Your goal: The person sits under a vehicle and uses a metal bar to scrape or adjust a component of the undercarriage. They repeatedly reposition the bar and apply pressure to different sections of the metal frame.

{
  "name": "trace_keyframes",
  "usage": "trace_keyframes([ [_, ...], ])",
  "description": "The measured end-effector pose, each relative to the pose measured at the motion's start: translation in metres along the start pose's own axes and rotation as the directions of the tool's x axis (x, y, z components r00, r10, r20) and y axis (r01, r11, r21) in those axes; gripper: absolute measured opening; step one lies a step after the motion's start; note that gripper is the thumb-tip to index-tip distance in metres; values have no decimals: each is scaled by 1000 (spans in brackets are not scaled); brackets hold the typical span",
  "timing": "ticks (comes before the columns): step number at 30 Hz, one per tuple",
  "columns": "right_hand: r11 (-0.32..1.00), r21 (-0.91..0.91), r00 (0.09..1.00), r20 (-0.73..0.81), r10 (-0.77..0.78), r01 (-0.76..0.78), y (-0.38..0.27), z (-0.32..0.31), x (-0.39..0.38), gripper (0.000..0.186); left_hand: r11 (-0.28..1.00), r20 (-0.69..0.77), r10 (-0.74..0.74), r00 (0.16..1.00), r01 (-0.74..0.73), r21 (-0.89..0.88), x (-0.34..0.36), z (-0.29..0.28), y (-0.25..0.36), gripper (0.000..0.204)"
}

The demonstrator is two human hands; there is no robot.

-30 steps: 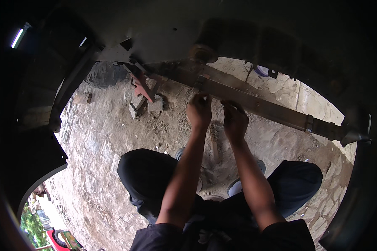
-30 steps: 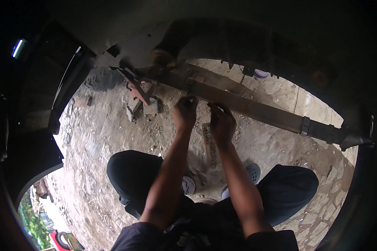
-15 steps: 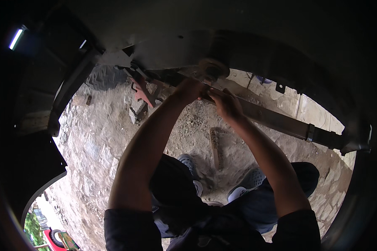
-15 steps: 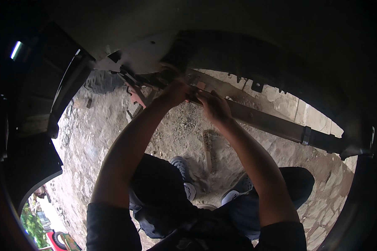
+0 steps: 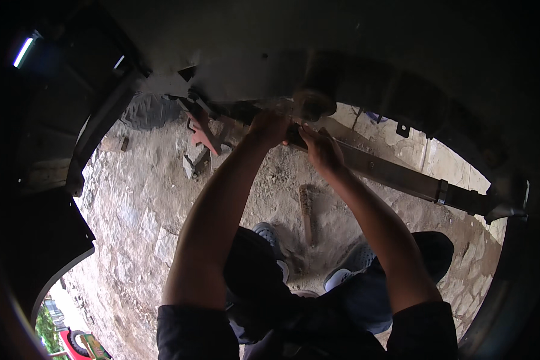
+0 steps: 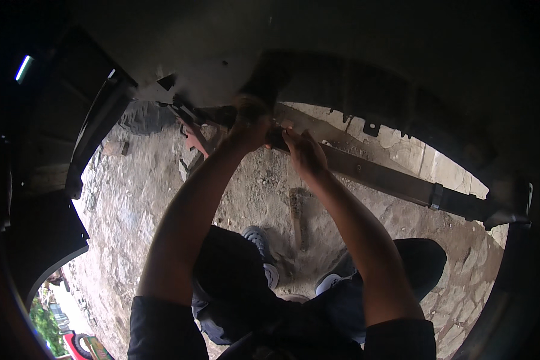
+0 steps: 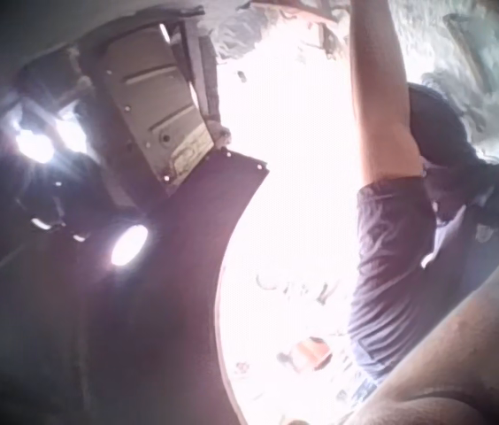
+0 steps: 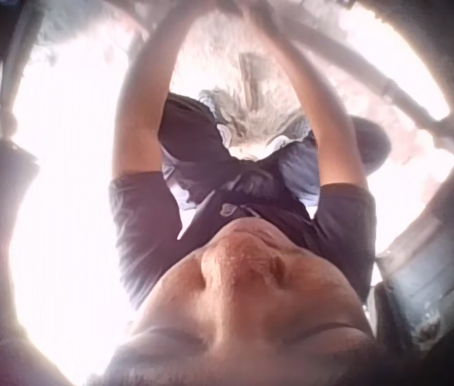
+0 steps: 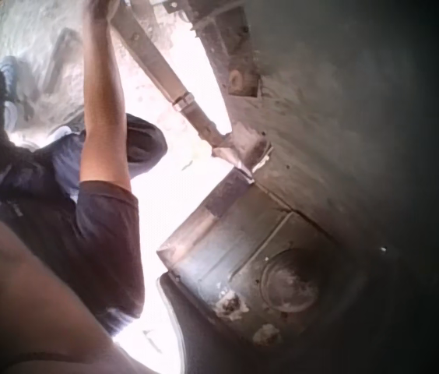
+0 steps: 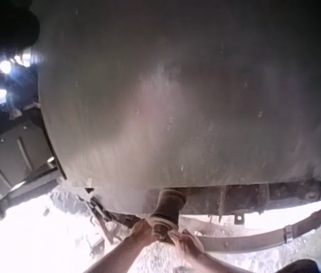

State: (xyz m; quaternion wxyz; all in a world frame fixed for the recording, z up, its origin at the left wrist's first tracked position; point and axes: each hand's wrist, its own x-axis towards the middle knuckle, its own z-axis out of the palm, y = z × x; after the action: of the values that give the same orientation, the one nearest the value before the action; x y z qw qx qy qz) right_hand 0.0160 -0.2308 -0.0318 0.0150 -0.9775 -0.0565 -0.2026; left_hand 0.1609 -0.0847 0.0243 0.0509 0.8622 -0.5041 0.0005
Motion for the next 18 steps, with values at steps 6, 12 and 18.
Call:
trace_keyframes([
  [6, 962, 272, 999, -4, 44, -41, -5, -9, -15, 51, 992, 222, 51, 974, -24, -124, 8, -15, -11, 46],
  [12, 935, 320, 988, 67, 139, -153, -23, -12, -13, 51, 981, -229, 176, 957, -152, 117, -3, 21, -25, 42],
  [18, 948, 261, 981, 122, 151, -179, -5, -12, -3, 49, 969, 161, 141, 977, -169, 178, 4, 2, -10, 48],
])
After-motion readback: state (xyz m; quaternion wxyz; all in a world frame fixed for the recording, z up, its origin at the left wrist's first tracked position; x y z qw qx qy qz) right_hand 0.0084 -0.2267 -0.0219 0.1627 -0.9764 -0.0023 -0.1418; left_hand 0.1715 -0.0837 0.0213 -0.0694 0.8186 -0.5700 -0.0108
